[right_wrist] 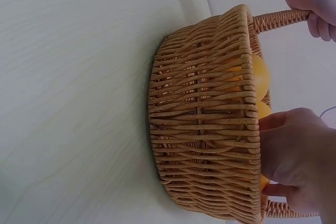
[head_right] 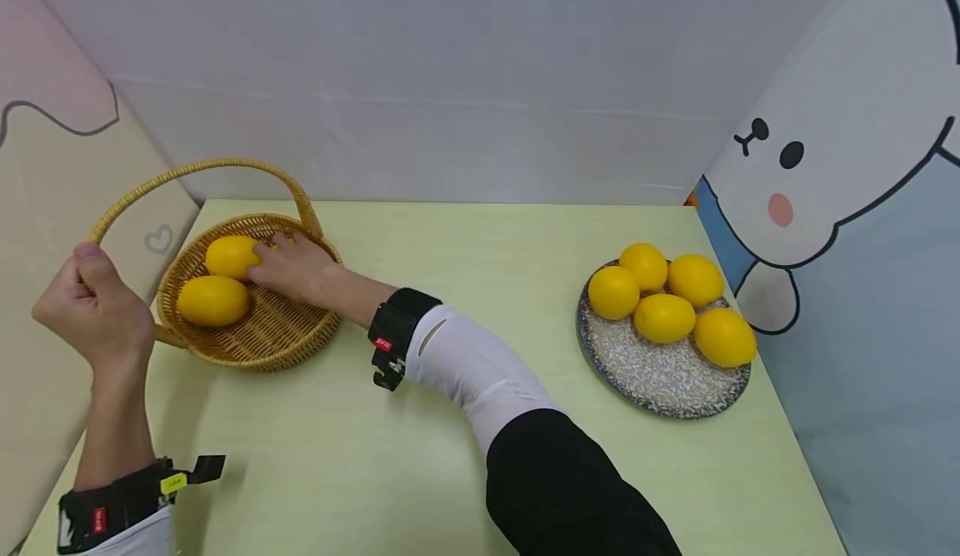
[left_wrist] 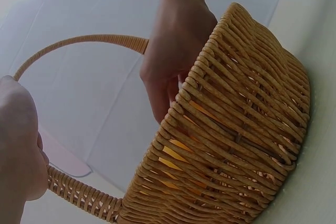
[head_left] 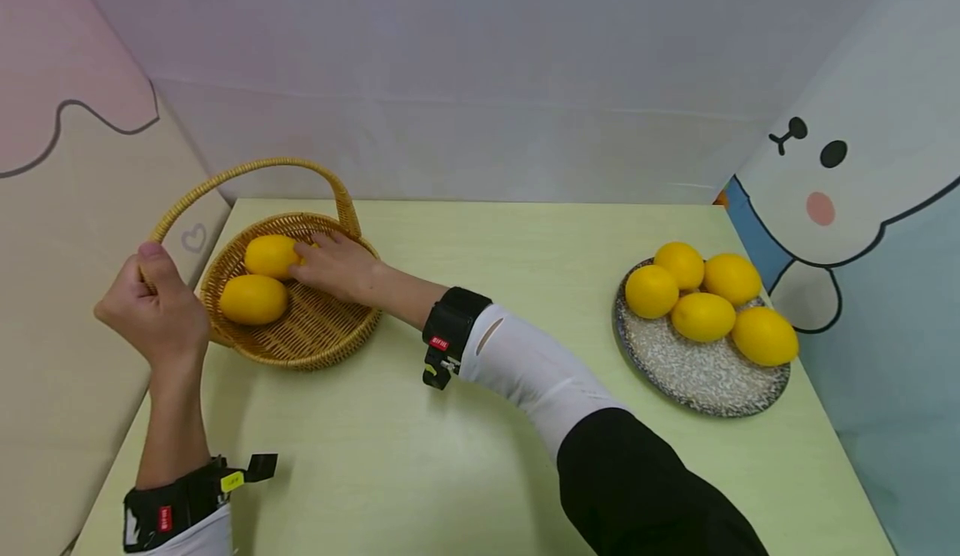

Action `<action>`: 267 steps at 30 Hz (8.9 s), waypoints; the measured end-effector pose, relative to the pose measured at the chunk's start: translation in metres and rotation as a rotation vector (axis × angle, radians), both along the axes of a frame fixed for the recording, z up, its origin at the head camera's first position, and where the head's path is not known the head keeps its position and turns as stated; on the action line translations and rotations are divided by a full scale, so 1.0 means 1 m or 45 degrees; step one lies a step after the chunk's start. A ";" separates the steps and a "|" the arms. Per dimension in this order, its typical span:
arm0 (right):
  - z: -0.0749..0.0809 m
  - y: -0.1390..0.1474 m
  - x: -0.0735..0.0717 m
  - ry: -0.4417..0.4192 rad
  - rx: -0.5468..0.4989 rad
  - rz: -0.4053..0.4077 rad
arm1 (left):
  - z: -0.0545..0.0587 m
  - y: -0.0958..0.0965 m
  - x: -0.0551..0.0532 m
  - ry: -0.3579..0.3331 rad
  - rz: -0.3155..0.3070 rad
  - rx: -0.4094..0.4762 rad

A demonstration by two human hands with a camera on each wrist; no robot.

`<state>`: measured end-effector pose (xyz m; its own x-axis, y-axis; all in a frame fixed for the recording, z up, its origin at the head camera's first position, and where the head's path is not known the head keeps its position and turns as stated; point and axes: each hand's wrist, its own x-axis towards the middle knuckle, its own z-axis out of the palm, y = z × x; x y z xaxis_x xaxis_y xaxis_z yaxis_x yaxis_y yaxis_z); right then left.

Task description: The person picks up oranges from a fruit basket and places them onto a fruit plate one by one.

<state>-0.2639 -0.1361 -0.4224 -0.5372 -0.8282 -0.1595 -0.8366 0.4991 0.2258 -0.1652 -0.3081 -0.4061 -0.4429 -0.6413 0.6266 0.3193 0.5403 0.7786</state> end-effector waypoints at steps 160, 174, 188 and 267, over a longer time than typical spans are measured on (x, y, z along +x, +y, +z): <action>-0.055 0.445 0.167 0.300 -1.008 -0.498 | -0.004 -0.005 0.000 -0.056 0.023 0.008; -0.056 0.436 0.162 0.351 -0.870 -0.500 | -0.011 -0.013 -0.005 -0.049 0.027 0.002; -0.054 0.435 0.162 0.311 -0.858 -0.542 | -0.014 -0.016 -0.007 -0.058 0.031 -0.011; 0.016 0.180 0.056 -0.186 -0.610 -0.084 | -0.004 -0.007 -0.002 -0.042 0.011 -0.005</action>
